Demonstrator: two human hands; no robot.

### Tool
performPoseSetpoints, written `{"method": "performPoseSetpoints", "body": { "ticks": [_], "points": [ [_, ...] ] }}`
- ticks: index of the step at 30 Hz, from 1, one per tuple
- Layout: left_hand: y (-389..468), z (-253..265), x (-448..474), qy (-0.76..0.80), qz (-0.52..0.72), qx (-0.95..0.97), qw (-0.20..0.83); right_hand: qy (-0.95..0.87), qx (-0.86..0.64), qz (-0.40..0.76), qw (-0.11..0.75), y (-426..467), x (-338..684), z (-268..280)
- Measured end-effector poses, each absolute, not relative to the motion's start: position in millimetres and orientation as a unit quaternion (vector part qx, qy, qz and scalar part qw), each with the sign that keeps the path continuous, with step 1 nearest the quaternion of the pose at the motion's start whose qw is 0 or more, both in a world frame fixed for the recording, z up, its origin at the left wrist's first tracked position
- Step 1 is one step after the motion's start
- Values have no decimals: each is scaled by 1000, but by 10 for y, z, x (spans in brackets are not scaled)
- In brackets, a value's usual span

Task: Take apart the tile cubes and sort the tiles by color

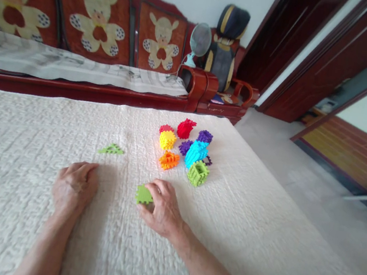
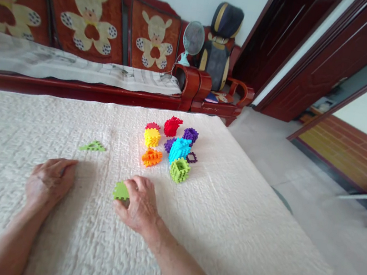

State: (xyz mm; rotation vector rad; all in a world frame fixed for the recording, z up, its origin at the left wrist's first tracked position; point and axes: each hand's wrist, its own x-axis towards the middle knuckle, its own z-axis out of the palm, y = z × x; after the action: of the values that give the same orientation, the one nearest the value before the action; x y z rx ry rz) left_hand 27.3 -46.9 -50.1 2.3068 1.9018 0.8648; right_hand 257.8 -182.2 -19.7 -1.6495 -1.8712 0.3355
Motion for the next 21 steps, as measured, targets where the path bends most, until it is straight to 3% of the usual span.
{"method": "performPoseSetpoints", "body": {
  "ticks": [21],
  "points": [
    [-485, -503, 284, 614, 269, 742, 12, -680, -635, 106, 351, -1804, 2624, -238]
  ]
}}
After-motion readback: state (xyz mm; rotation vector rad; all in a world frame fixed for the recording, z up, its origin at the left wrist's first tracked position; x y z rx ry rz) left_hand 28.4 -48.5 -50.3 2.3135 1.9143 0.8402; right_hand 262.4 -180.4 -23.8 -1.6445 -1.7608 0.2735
